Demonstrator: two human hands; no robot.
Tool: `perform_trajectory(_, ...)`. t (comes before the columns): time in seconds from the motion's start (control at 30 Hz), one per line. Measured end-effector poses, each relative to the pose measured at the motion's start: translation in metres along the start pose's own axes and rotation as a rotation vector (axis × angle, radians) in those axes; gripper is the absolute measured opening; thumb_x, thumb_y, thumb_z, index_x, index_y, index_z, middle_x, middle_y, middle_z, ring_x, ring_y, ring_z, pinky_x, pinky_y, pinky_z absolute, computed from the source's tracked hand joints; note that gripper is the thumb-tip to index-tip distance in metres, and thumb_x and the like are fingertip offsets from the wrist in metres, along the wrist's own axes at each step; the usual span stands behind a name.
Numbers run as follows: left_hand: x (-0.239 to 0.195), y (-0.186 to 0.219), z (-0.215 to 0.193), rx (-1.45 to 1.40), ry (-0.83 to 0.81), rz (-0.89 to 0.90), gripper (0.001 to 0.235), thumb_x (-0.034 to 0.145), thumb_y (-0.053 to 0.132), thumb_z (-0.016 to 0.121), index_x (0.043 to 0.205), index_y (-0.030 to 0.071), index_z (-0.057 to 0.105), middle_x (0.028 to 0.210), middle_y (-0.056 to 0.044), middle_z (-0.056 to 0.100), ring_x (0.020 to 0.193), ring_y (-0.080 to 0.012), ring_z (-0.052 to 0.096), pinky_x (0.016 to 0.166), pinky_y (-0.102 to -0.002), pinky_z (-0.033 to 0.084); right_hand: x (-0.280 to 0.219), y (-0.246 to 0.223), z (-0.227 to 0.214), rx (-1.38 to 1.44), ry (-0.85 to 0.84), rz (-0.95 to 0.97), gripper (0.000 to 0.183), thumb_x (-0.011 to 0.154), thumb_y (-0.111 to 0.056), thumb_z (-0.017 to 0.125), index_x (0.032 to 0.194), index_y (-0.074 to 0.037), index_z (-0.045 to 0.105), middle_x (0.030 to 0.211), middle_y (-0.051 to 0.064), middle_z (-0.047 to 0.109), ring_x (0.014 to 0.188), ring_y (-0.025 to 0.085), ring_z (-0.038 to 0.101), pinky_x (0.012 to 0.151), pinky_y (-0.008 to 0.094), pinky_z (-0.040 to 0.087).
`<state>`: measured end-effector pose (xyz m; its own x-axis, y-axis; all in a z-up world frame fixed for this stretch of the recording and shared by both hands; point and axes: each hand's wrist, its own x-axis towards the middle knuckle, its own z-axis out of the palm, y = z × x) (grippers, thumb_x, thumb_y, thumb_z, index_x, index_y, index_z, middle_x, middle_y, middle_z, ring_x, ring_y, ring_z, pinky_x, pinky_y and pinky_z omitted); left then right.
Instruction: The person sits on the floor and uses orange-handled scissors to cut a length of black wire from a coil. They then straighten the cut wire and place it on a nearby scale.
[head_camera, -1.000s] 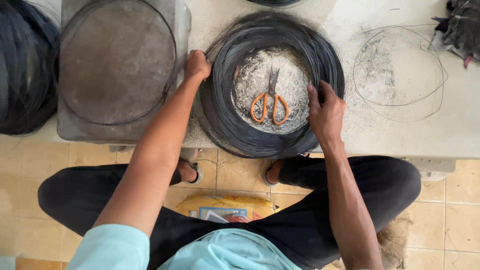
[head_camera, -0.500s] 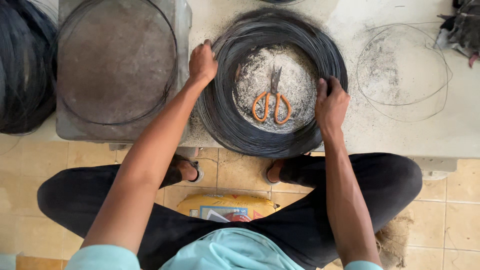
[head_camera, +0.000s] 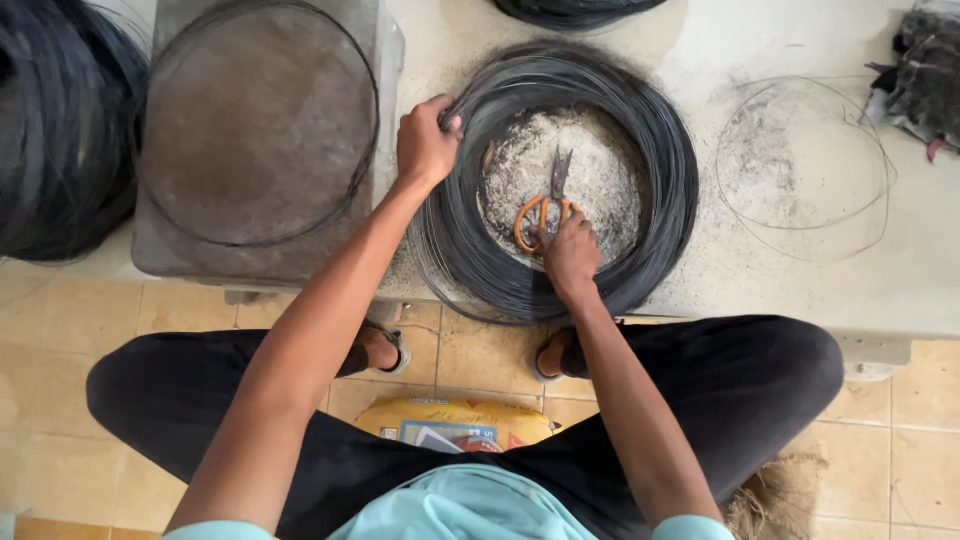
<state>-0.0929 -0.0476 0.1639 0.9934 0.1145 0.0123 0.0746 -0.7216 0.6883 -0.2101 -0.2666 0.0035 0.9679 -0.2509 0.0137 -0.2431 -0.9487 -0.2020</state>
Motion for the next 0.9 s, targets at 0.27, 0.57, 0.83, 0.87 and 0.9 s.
perform_trajectory(0.27,-0.006,-0.003,-0.003,-0.053,0.059,0.086,0.013,0.087,0.005,0.067,0.099,0.005,0.069,0.096,-0.02,0.062,0.089,-0.0383,0.062,0.072,-0.045,0.05,0.016,-0.013,-0.067,0.315,-0.402,0.075,0.031,0.092,-0.032,0.073,0.085,-0.003,0.067,0.072,0.01,0.068,0.055,0.021,0.064,0.049,0.033,0.057)
perform_trajectory(0.57,-0.01,0.006,-0.017,-0.095,0.056,0.092,0.017,0.088,0.011,0.07,0.103,0.003,0.071,0.101,-0.019,0.071,0.097,-0.0381,0.067,0.073,-0.045,0.051,0.001,-0.033,-0.195,0.86,-0.68,0.38,0.055,0.081,-0.024,0.064,0.13,-0.001,0.055,0.115,0.015,0.066,0.101,0.024,0.062,0.09,0.037,0.048)
perform_trajectory(0.83,-0.013,0.007,-0.021,-0.167,0.026,0.085,0.009,0.083,0.013,0.077,0.09,0.008,0.074,0.114,-0.015,0.072,0.114,-0.029,0.066,0.092,-0.038,0.051,0.005,-0.056,-0.227,0.841,-1.033,0.049,0.074,0.074,-0.053,0.059,0.133,-0.01,0.046,0.134,0.01,0.056,0.116,0.022,0.053,0.106,0.04,0.045)
perform_trajectory(0.87,-0.016,0.012,-0.024,-0.192,0.002,0.053,0.011,0.083,0.012,0.077,0.093,0.008,0.074,0.108,-0.012,0.074,0.105,-0.0254,0.069,0.087,-0.037,0.053,0.006,-0.06,-0.23,0.836,-1.012,0.014,0.063,0.078,-0.052,0.06,0.126,-0.012,0.05,0.112,0.006,0.052,0.099,0.018,0.047,0.088,0.034,0.04)
perform_trajectory(0.9,-0.019,0.018,-0.028,-0.218,-0.022,0.022,0.014,0.082,0.011,0.077,0.096,0.009,0.075,0.101,-0.009,0.076,0.095,-0.0219,0.072,0.082,-0.036,0.056,0.008,-0.064,-0.233,0.83,-0.99,-0.022,0.051,0.083,-0.05,0.061,0.119,-0.014,0.054,0.089,0.003,0.048,0.082,0.014,0.04,0.071,0.028,0.036)
